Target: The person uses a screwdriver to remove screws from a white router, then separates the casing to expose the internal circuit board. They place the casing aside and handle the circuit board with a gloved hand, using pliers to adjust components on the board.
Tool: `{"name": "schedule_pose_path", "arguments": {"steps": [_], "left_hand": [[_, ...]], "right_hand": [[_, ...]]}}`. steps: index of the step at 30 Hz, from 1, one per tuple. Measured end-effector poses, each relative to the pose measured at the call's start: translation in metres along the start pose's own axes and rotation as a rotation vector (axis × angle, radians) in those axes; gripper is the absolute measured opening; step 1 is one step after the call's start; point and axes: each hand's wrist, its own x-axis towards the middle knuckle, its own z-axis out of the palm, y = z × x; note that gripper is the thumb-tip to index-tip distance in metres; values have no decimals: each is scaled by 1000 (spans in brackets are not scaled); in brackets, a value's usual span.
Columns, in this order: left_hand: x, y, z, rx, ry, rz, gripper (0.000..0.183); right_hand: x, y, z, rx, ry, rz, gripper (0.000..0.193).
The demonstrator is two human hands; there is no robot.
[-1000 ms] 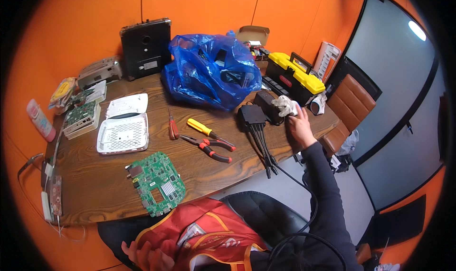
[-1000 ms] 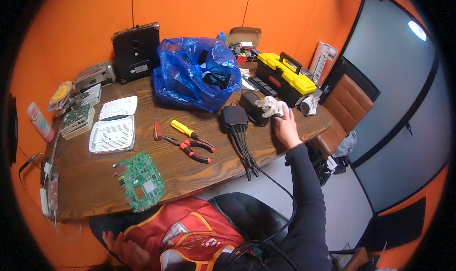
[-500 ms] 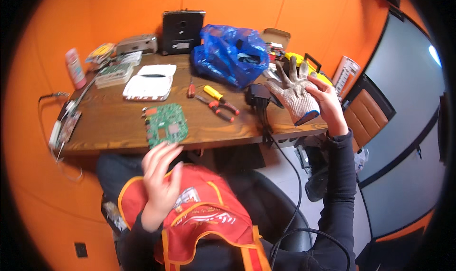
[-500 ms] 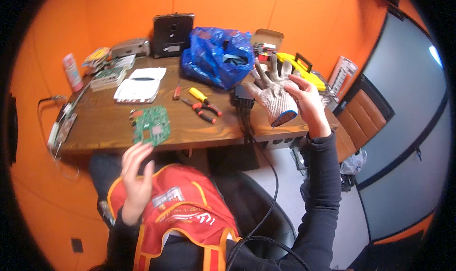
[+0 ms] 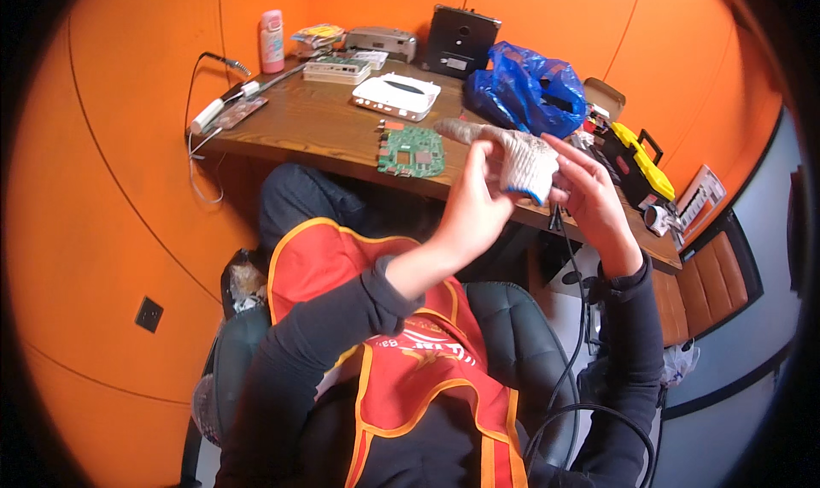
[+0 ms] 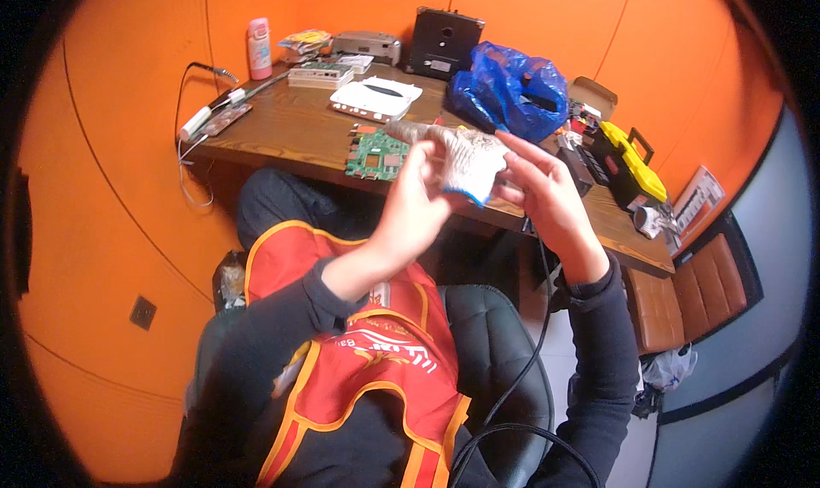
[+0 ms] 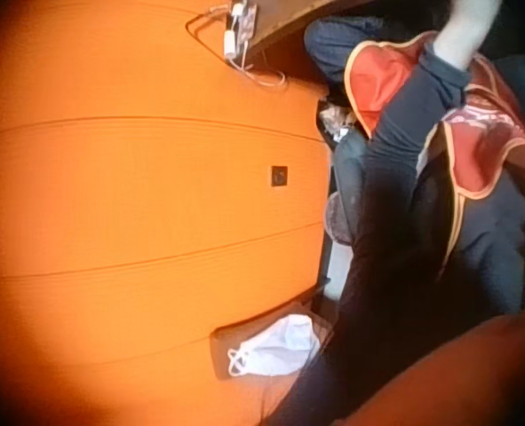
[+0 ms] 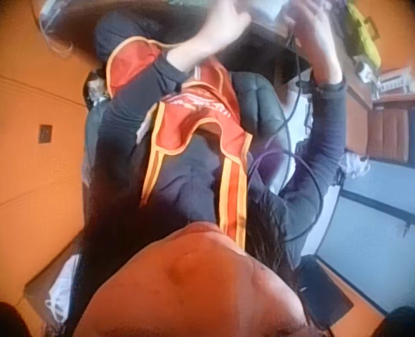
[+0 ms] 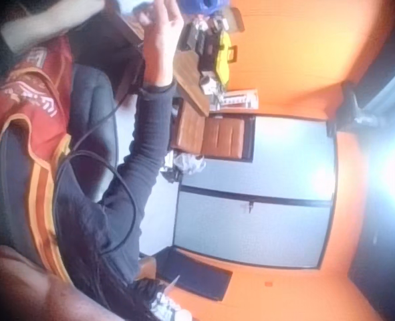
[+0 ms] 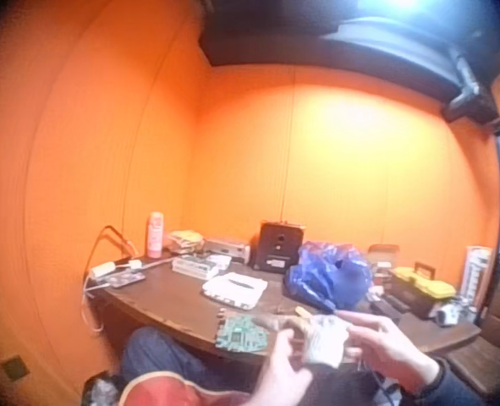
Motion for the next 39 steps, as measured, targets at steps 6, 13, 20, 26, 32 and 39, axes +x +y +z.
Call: {"name": "schedule_pose_path", "arguments": {"steps": [6,13,20,26,32,39], "left_hand": [[14,16,-39,555,99,271,16],[11,46,-63,767,-165,478,24],[-66,61,-173,1045,-209,63,22],[-143,26,-238,1265,-146,-310,16],[-208,23,-245,1306,48,-662,25],[-165,31,-223,1498,307,-530,34]], "right_hand": [[-5,-10,24,-752,-15,158,46],[26,-5,44,-666,-352,-86,24],[63,-4,-77,-351,253,-284,26],[83,30,-150,-625,9,-160,45],[-28,25,-198,-482,294,277,13],[-120,75,-136,633,-438,1185,39]]}}
